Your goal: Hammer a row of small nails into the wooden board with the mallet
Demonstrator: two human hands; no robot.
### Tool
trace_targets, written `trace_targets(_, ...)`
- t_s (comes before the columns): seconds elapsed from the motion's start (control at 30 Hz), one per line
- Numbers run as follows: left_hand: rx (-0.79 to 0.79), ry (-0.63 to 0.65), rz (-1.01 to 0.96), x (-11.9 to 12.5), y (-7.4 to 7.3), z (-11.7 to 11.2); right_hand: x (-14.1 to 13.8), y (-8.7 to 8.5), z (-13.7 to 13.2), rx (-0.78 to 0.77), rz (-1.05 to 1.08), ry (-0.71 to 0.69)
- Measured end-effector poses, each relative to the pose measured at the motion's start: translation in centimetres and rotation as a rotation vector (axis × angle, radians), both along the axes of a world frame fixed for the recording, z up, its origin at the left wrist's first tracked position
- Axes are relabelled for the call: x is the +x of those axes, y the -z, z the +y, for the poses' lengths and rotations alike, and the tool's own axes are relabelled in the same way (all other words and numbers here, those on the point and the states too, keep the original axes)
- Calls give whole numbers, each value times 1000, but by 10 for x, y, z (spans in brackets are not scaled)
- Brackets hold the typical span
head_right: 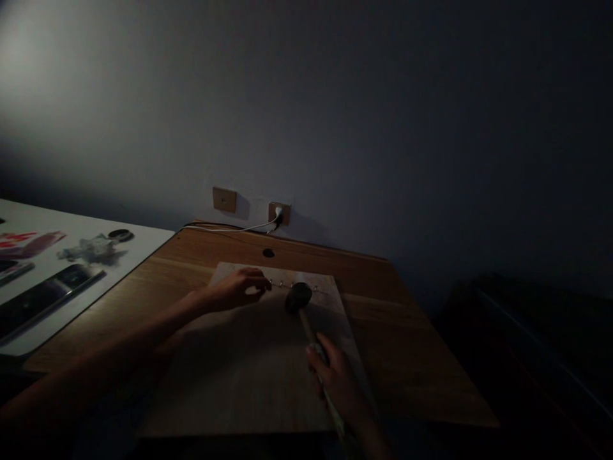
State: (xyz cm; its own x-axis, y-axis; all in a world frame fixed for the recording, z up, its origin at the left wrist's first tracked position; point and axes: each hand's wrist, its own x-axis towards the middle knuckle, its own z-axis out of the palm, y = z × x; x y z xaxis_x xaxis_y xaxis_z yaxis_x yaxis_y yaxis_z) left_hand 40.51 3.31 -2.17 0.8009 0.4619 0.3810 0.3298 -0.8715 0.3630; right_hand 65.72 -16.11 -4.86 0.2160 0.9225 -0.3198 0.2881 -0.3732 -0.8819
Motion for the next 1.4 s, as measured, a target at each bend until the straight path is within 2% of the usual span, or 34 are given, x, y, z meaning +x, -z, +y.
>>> trace_targets(0.07,-71,-176,-58,-15,7,24,-1,-1,0,3,7,-17)
trace_targets(0.17,-136,-278,-52,-26,19,44,-1,-3,0,1,7,-17)
trace_targets(0.33,-165,-314,-9,-24,30,44,-2,-4,0,1,19,-18)
trace_targets(0.57,-136,-334,2,-22,28,37,-2,0,-1,11,13,0)
trace_targets(0.7,-143,-326,-17,-20,32,40,-11,-7,5,54,18,-43)
trace_targets(0.9,-226,-353,-54,-21,35,40,-37,-27,37,158,43,-198)
trace_targets(1.07,-232,-357,-65,-22,36,39,-60,-34,69,206,59,-272)
trace_targets(1.23,-227,-377,-76,-22,38,40,-73,-35,84,214,26,-289)
trace_targets(1.4,-216,-403,-94,-22,41,41,-75,-28,90,200,16,-327)
